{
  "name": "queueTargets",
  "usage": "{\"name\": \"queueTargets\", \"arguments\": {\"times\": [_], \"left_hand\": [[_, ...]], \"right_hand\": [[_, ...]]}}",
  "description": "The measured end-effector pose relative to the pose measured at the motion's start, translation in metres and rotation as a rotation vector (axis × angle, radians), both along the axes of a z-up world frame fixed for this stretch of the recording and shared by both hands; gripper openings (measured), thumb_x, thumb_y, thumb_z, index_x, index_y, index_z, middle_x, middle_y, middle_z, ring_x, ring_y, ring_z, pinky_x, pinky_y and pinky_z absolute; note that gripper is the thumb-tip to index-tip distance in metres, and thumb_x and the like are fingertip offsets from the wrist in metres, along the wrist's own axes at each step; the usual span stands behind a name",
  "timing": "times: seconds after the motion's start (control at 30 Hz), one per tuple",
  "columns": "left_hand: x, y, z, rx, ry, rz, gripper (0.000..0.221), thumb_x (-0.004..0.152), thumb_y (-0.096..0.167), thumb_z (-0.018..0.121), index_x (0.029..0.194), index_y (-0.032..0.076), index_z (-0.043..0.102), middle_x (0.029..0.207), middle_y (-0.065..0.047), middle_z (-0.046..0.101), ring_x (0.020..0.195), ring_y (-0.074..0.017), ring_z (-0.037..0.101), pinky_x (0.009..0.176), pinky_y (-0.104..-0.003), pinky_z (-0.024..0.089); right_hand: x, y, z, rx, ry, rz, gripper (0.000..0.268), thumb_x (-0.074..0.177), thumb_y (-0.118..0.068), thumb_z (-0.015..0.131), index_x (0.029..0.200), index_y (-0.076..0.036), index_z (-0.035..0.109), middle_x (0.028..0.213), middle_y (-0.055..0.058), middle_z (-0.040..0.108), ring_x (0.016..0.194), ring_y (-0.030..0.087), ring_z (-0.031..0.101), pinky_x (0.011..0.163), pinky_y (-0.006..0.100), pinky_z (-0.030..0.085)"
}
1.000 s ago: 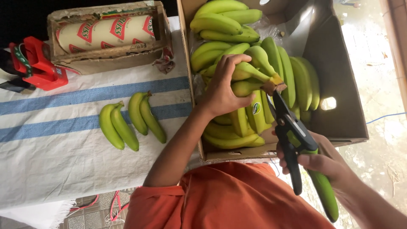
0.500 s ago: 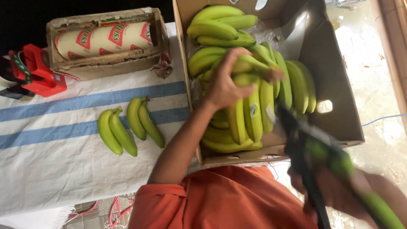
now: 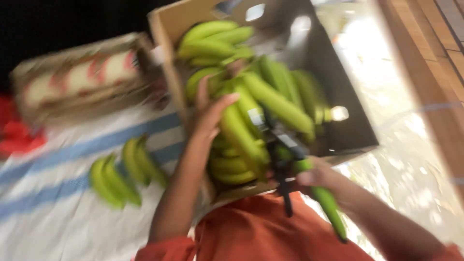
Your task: Using shears to separate individual bananas and small clusters from larger bunches in a cardboard box for sorting.
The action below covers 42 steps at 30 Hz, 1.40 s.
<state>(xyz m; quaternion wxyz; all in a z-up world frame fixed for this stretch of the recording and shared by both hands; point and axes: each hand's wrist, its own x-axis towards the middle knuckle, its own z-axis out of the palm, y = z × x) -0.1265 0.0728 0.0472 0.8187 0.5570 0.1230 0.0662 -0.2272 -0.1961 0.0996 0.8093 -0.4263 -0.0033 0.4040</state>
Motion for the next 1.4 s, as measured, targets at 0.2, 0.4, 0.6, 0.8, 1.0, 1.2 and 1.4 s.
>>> {"name": "queueTargets", "arguments": {"times": [0.2, 0.4, 0.6, 0.8, 1.0, 1.2, 1.4], "left_hand": [[-0.004, 0.009, 0.006, 0.206, 0.115, 0.011, 0.078, 0.065, 0.021, 0.078, 0.139, 0.015, 0.052, 0.135, -0.010, 0.065, 0.115, -0.0239, 0.068, 0.091, -0.036, 0.061], [-0.010, 0.017, 0.000, -0.008, 0.026, 0.022, 0.072, 0.067, 0.010, 0.072, 0.136, 0.009, 0.055, 0.129, -0.014, 0.068, 0.113, -0.0277, 0.069, 0.095, -0.039, 0.060], [-0.022, 0.020, 0.004, -0.022, 0.053, 0.054, 0.066, 0.070, 0.009, 0.067, 0.135, 0.012, 0.056, 0.128, -0.013, 0.067, 0.112, -0.0269, 0.068, 0.095, -0.038, 0.059], [-0.028, 0.033, -0.006, 0.079, 0.171, 0.080, 0.063, 0.074, 0.011, 0.066, 0.136, 0.015, 0.055, 0.117, -0.010, 0.067, 0.098, -0.0292, 0.068, 0.076, -0.040, 0.057], [-0.040, 0.028, 0.008, 0.041, 0.202, 0.093, 0.053, 0.074, 0.014, 0.067, 0.125, 0.017, 0.056, 0.112, -0.008, 0.067, 0.094, -0.0294, 0.068, 0.070, -0.043, 0.058], [-0.057, 0.012, 0.029, 0.011, 0.185, 0.153, 0.046, 0.076, 0.014, 0.065, 0.122, 0.015, 0.060, 0.112, -0.007, 0.068, 0.098, -0.0247, 0.068, 0.078, -0.037, 0.056], [-0.054, 0.034, -0.019, -0.018, 0.181, 0.161, 0.050, 0.075, 0.011, 0.071, 0.122, 0.013, 0.057, 0.118, -0.011, 0.068, 0.099, -0.0275, 0.068, 0.078, -0.040, 0.058]], "right_hand": [[-0.007, 0.017, 0.016, 0.057, 0.005, 0.065, 0.062, 0.078, -0.027, 0.075, 0.123, 0.014, 0.062, 0.110, 0.026, 0.074, 0.097, 0.032, 0.074, 0.089, 0.045, 0.063], [-0.007, 0.024, 0.016, 0.303, 0.070, 0.096, 0.063, 0.087, -0.031, 0.074, 0.130, 0.012, 0.058, 0.118, 0.023, 0.069, 0.101, 0.033, 0.071, 0.091, 0.041, 0.061], [-0.009, 0.030, 0.007, 0.390, 0.046, 0.181, 0.061, 0.091, -0.032, 0.075, 0.131, 0.011, 0.060, 0.116, 0.021, 0.069, 0.106, 0.023, 0.071, 0.088, 0.029, 0.062], [-0.012, 0.024, 0.008, 0.467, 0.135, 0.231, 0.060, 0.095, -0.025, 0.073, 0.136, 0.016, 0.056, 0.116, 0.025, 0.070, 0.100, 0.036, 0.073, 0.094, 0.041, 0.063], [-0.012, 0.019, 0.019, 0.464, 0.125, 0.246, 0.062, 0.094, -0.028, 0.074, 0.136, 0.014, 0.057, 0.118, 0.022, 0.070, 0.104, 0.033, 0.072, 0.096, 0.042, 0.062], [-0.020, 0.023, 0.021, 0.460, 0.089, 0.232, 0.062, 0.094, -0.028, 0.072, 0.134, 0.015, 0.056, 0.123, 0.022, 0.067, 0.111, 0.029, 0.070, 0.100, 0.047, 0.060], [-0.025, 0.028, 0.014, 0.508, 0.086, 0.229, 0.059, 0.093, -0.029, 0.074, 0.132, 0.013, 0.056, 0.130, 0.021, 0.066, 0.113, 0.029, 0.069, 0.098, 0.049, 0.059]]}}
